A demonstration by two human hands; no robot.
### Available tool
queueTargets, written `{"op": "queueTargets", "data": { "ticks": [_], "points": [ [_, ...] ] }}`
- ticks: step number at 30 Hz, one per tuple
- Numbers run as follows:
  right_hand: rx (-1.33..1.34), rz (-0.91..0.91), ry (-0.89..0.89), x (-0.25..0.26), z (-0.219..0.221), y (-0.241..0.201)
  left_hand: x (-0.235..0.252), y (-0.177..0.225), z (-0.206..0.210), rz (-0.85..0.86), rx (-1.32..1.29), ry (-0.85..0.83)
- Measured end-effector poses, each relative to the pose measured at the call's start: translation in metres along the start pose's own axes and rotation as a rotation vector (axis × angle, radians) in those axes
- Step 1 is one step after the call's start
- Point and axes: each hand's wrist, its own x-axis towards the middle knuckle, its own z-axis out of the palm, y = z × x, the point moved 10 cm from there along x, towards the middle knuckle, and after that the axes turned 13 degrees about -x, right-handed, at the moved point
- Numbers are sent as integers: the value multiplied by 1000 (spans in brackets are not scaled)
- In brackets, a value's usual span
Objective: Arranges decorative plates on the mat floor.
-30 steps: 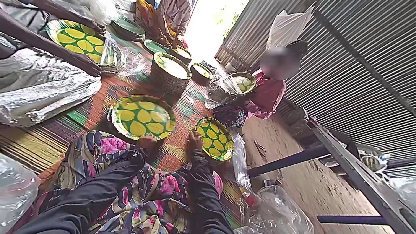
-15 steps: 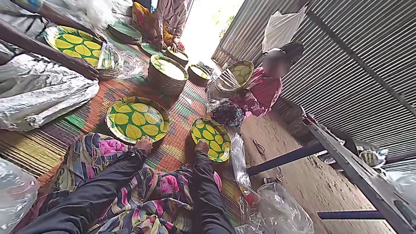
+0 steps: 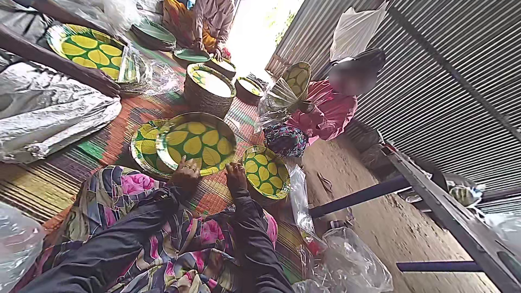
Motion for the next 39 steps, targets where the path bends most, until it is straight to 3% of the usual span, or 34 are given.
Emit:
{"op": "queueTargets", "data": {
  "ticks": [2, 4, 7, 10, 17, 20, 23, 24, 26, 28, 29, 31, 34, 35, 37, 39],
  "points": [
    [61, 262, -168, 1, 20, 42, -3, -36, 25, -352, 44, -287],
    [29, 478, -383, -9, 25, 75, -13, -51, 29, -598, 51, -500],
    [-34, 588, -713, -32, 46, 95, -16, -50, 24, -730, 20, -590],
    [-90, 567, -787, -37, 47, 89, -16, -50, 28, -710, -2, -618],
    [35, 643, -627, -35, 25, 91, -18, -54, 34, -613, 1, -611],
    [44, 586, -408, -25, 3, 83, -13, -54, 30, -550, -57, -429],
    [-29, 306, 24, -14, -21, 47, -4, -34, 5, -205, -102, 21],
    [-36, 184, 109, -14, -30, 29, -4, -19, -7, -83, -110, 94],
    [-66, -74, 242, -18, -45, -10, -8, 9, -20, 129, -78, 169],
    [-87, -225, 290, -19, -44, -33, -12, 24, -23, 197, -62, 156],
    [-71, -221, 250, -15, -36, -34, -9, 22, -20, 149, -59, 102],
    [-6, -40, 93, -3, -12, -10, -4, -2, -1, -39, 4, 9],
    [22, 401, -180, -3, 19, 60, -10, -51, 31, -556, 60, -460],
    [10, 514, -303, -10, 20, 78, -12, -57, 32, -638, 30, -525],
    [-17, 609, -591, -27, 34, 97, -12, -58, 31, -668, -7, -552],
    [-14, 588, -787, -40, 48, 96, -11, -57, 35, -639, -23, -550]
  ]
}}
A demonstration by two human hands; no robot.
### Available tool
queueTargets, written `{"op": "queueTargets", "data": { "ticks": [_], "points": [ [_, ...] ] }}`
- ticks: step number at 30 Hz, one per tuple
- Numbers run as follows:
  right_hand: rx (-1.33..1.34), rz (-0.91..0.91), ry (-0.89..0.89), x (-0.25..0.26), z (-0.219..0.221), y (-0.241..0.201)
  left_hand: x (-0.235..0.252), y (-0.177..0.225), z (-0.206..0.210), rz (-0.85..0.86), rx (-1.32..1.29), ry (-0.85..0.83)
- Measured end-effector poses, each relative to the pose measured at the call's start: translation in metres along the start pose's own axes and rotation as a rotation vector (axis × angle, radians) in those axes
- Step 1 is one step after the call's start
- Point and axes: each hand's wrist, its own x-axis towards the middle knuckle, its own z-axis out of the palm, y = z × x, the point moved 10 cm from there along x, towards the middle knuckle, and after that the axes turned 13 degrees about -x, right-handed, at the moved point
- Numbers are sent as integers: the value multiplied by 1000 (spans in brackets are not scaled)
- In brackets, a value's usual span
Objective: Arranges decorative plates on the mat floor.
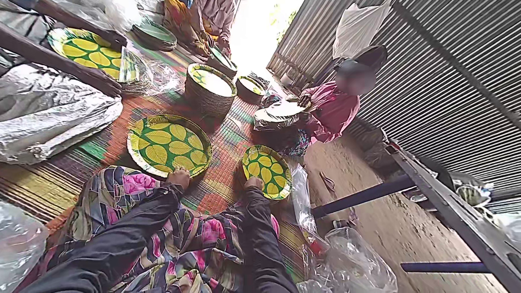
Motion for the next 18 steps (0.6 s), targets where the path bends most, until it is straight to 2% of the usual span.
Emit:
{"op": "queueTargets", "data": {
  "ticks": [3, 10, 12, 13, 16, 18],
  "points": [
    [-34, -21, -17, -5, -3, -8, 0, 4, 3, 64, -17, -8],
    [130, 43, 134, -8, -14, 5, -2, 0, 10, 83, 20, -29],
    [143, 24, 229, -16, -27, 4, -3, 4, 8, 133, 13, 15],
    [142, -28, 328, -23, -37, -3, -4, 7, 5, 187, -5, 83],
    [87, -333, 793, -58, -57, -40, -28, 27, -16, 545, -74, 520],
    [-8, -591, 947, -94, -59, -73, -58, 43, -30, 738, -101, 689]
  ]
}}
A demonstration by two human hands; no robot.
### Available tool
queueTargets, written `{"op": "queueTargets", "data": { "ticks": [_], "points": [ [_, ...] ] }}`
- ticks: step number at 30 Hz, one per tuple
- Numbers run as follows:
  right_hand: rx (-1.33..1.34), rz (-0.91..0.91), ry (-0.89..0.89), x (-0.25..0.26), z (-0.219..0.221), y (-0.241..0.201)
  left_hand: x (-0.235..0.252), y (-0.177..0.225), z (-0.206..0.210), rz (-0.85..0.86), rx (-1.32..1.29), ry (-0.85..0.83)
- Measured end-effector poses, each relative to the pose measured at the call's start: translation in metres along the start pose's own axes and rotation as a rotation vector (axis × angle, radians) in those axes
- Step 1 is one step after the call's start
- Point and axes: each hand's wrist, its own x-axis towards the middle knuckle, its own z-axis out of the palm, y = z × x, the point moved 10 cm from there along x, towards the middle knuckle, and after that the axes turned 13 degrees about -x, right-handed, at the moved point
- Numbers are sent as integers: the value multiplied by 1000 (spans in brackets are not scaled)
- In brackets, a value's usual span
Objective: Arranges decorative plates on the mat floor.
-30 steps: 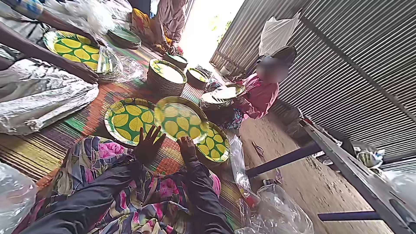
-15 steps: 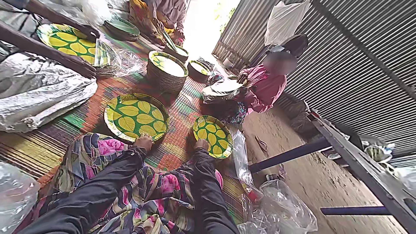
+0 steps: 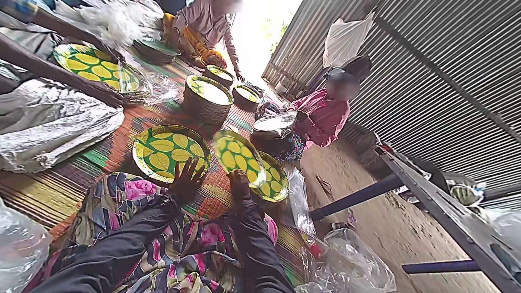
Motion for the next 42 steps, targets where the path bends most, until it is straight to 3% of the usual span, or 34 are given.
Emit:
{"op": "queueTargets", "data": {
  "ticks": [2, 4, 5, 7, 9, 11, 13, 15, 21, 24, 28, 30, 31, 32, 34, 37, 39, 42],
  "points": [
    [23, -254, 105, -5, -8, -38, -1, 16, -7, 58, 29, 29],
    [41, -310, 95, -2, 7, -47, 4, 7, 5, -58, 52, -149],
    [52, -224, -10, 3, 23, -37, 4, -6, 11, -167, 76, -218],
    [91, 67, -258, 10, 56, 3, -6, -42, 29, -530, 154, -547],
    [77, 355, -403, 2, 69, 50, -14, -64, 36, -709, 154, -680],
    [29, 534, -647, -15, 72, 79, -15, -69, 41, -713, 112, -694],
    [13, 564, -923, -35, 84, 83, -18, -72, 50, -665, 84, -728],
    [3, 567, -1006, -41, 87, 78, -20, -72, 56, -623, 86, -768],
    [27, 621, -840, -30, 74, 79, -18, -61, 50, -573, 25, -806],
    [34, 588, -647, -19, 57, 76, -12, -50, 42, -492, -25, -620],
    [-22, 140, -26, -1, 17, 24, 1, -12, 8, -95, -44, -98],
    [-9, -119, 190, -3, -10, -14, 1, 4, -7, -27, -39, -1],
    [-7, -208, 195, -3, -11, -28, 1, 7, -11, -12, -12, 29],
    [3, -247, 109, 0, -3, -35, 2, 6, -11, -28, 4, 6],
    [53, -140, -172, 8, 30, -26, 5, -10, 1, -133, 45, -111],
    [73, 256, -457, 6, 69, 29, -11, -57, 35, -596, 93, -636],
    [13, 477, -646, -11, 80, 66, -13, -69, 41, -691, 54, -697],
    [-3, 550, -976, -40, 97, 82, -9, -69, 47, -632, 4, -685]
  ]
}}
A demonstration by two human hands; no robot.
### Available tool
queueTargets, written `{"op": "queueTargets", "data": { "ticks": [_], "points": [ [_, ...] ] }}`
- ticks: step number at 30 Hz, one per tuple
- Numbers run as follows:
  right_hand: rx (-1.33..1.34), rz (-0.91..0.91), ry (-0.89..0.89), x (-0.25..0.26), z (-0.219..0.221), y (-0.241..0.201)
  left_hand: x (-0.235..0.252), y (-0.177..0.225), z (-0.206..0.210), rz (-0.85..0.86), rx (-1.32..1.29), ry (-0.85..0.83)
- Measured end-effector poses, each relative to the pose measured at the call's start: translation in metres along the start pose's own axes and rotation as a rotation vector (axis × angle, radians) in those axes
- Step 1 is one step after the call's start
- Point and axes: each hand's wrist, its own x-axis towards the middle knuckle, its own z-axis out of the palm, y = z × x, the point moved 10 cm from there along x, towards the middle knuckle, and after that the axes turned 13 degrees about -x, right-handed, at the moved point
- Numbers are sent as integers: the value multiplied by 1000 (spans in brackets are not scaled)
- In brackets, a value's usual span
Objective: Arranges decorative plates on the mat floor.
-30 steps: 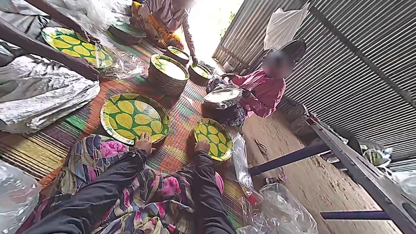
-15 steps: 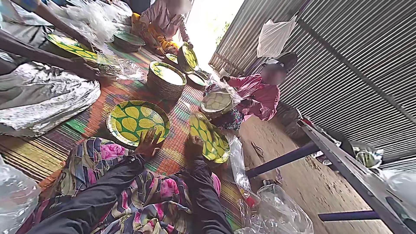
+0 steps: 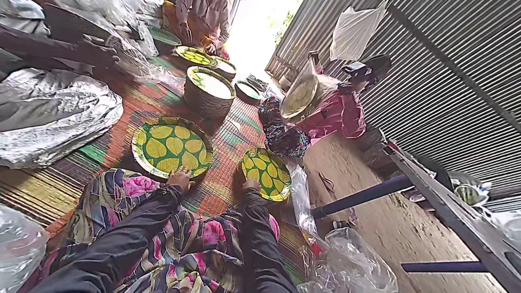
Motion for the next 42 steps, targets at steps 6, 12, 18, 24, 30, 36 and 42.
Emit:
{"op": "queueTargets", "data": {
  "ticks": [6, 12, 18, 24, 30, 36, 42],
  "points": [
    [-49, 10, -6, -10, -5, -10, -4, 2, 5, 26, 37, -16],
    [73, 38, 75, -22, -19, 2, -6, 8, 7, 84, 14, -5],
    [163, -168, 877, -73, -80, -17, -51, 55, -26, 701, -72, 539],
    [-20, -847, 1131, -132, -58, -108, -72, 65, -32, 690, 16, 736],
    [107, -225, 463, -17, -36, -51, -8, -3, -6, -138, 95, 70],
    [-8, 13, -83, -11, 2, -3, -5, -3, 0, -156, 131, 48],
    [23, -7, 24, -26, -18, -10, -12, -1, -3, -84, 80, 56]
  ]
}}
